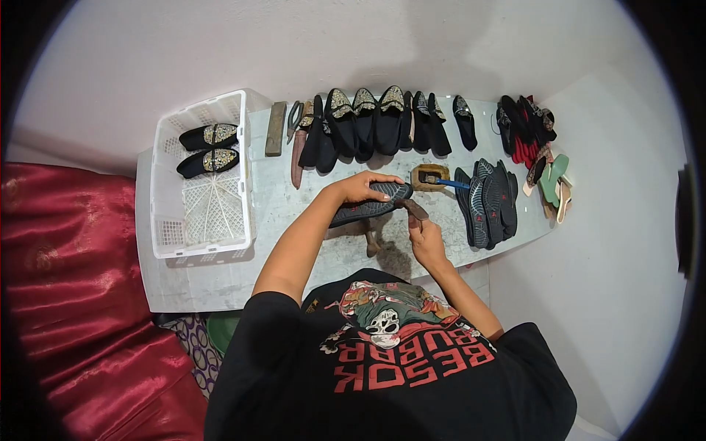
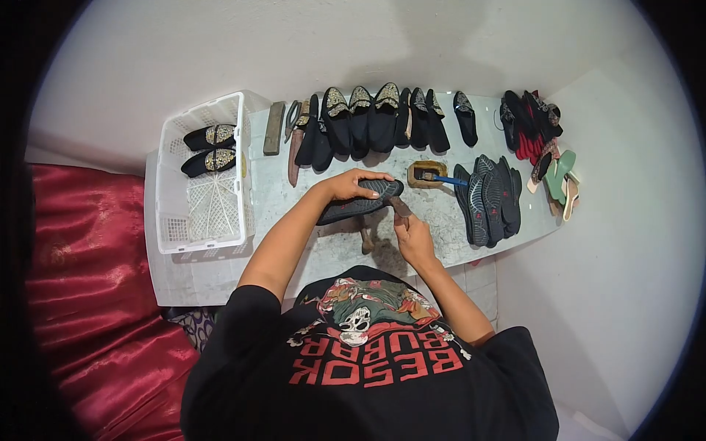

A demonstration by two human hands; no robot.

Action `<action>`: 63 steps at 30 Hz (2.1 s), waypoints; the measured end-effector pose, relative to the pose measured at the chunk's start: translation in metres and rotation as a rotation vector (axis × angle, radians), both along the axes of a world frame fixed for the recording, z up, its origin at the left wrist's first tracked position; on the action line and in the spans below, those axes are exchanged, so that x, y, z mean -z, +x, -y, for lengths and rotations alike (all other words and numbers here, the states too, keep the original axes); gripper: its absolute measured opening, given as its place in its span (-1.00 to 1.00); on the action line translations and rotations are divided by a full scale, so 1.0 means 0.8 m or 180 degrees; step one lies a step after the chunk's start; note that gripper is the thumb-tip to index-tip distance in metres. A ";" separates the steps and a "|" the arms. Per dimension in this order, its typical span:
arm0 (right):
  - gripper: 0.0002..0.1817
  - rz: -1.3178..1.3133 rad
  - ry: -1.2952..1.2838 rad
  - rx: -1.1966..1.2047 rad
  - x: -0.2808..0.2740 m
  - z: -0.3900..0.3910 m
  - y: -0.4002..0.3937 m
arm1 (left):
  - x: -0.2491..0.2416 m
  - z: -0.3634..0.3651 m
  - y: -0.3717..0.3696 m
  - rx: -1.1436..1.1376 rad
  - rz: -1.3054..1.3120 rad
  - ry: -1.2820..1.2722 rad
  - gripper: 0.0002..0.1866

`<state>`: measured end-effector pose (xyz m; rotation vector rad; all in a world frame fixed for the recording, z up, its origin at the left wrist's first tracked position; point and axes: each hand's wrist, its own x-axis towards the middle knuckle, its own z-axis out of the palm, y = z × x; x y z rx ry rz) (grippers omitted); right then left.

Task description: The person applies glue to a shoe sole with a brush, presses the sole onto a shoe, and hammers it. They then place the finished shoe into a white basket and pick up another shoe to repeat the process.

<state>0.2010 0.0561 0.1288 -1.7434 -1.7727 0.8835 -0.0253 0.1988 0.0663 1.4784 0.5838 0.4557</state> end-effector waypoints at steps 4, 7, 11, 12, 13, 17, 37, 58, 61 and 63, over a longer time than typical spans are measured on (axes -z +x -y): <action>-0.28 0.0007 -0.0147 -0.0089 0.009 0.002 -0.002 | -0.001 0.001 -0.001 0.0005 0.0042 -0.0088 -0.36; -0.28 0.0149 -0.0256 -0.0132 0.017 -0.005 0.004 | -0.001 -0.002 -0.001 -0.0013 -0.0012 -0.0086 -0.35; -0.29 0.0037 -0.0088 -0.0244 -0.012 0.003 -0.008 | 0.008 0.000 0.000 -0.0054 0.0004 -0.0106 -0.34; -0.29 0.0033 -0.0095 -0.0253 -0.006 0.002 -0.010 | 0.008 -0.002 0.000 -0.0063 0.0000 -0.0114 -0.34; -0.28 0.0140 -0.0097 -0.0276 0.004 0.002 -0.011 | 0.009 -0.003 0.000 -0.0059 0.0029 -0.0085 -0.34; -0.28 0.0178 -0.0291 -0.0233 0.005 -0.004 -0.014 | 0.008 -0.002 -0.002 -0.0034 0.0059 -0.0131 -0.34; -0.62 0.0270 -0.0228 -0.0609 0.014 0.001 -0.020 | 0.011 0.006 0.000 -0.0099 0.0265 -0.0121 -0.35; -0.56 0.0459 -0.0350 -0.0799 -0.001 -0.004 -0.041 | 0.011 0.002 -0.001 -0.0114 0.0268 -0.0104 -0.35; -0.56 0.0262 0.0050 -0.1050 -0.017 0.001 -0.045 | 0.008 0.004 -0.001 -0.0091 0.0266 -0.0097 -0.35; -0.56 0.0466 -0.0130 -0.1017 -0.006 0.002 -0.052 | 0.008 0.007 0.000 -0.0130 0.0240 -0.0025 -0.36</action>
